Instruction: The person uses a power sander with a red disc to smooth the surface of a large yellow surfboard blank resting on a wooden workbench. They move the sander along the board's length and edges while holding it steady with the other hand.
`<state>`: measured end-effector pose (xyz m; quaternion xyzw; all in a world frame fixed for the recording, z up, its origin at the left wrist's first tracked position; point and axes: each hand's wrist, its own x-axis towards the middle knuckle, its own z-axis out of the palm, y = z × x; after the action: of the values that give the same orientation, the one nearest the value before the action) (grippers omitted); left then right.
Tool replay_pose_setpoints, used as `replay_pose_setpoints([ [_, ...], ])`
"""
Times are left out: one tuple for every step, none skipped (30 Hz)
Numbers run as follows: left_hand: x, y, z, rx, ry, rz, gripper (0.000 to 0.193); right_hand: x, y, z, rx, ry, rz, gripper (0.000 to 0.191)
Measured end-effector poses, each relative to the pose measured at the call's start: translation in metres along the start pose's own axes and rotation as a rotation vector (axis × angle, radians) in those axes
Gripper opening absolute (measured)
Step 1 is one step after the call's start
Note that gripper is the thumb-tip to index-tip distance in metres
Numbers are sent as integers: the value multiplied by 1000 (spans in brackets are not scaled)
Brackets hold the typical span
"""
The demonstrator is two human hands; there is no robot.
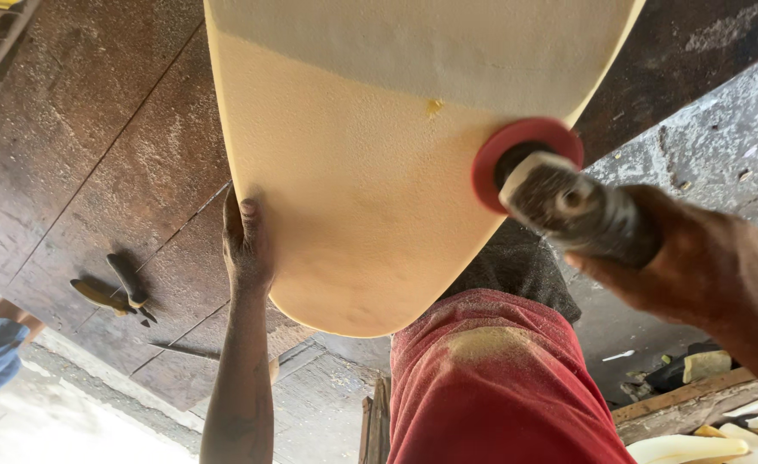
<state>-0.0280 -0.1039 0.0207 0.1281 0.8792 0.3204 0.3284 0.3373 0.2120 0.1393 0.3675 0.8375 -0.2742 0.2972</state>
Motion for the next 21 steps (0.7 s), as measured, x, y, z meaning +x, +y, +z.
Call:
replay_pose_setpoints([
  [-1,1,0,-4,-1,1,108,-1,-2,-4,-2,67,-38,66],
  [-1,1,0,0,-1,6,108,-3,-6,-8,-3,138,-73,66],
  [-1,3,1,2,2,14,108,-3,-10,-12,-6,212,-110,66],
  [-1,4,1,6,6,20,108,-4,-19,-13,-21,-21,8,63],
  [-2,6,1,3,4,16,108,-8,-34,-8,-32,-254,138,61],
  [-2,8,2,-3,2,17,108,-11,-47,-4,-41,-480,273,59],
  [-1,9,2,-9,6,17,108,-14,-60,1,22,-521,228,55],
  [-1,11,2,1,2,12,109,-18,-76,8,82,-568,181,50],
  [-2,12,2,14,-2,3,109,-21,-89,16,68,-595,126,54],
  [-2,13,2,26,-6,-7,109,-23,-101,24,53,-621,70,58],
  [-2,13,2,15,-8,4,109,-26,-110,31,79,-610,37,61],
  [-2,13,2,4,-14,17,109,-29,-118,40,106,-597,8,63],
  [-2,13,2,-8,-21,29,109,-32,-123,47,132,-585,-19,66],
  [-1,13,3,-13,-30,37,109,-35,-127,54,134,-566,-48,72],
  [0,12,4,-18,-38,45,110,-37,-130,61,136,-548,-77,78],
  [0,12,3,-21,-42,50,110,-40,-132,66,136,-532,-111,84],
  [-1,11,3,-7,-44,30,111,-43,-133,71,143,-546,-106,83],
  [-2,10,4,6,-43,13,112,-45,-135,74,148,-555,-102,82],
  [0,10,4,15,-41,6,112,-45,-136,76,152,-554,-97,81],
  [2,10,5,4,-38,14,112,-45,-135,77,162,-512,-117,81],
  [2,9,5,-5,-40,16,112,-45,-135,75,173,-477,-134,80],
])
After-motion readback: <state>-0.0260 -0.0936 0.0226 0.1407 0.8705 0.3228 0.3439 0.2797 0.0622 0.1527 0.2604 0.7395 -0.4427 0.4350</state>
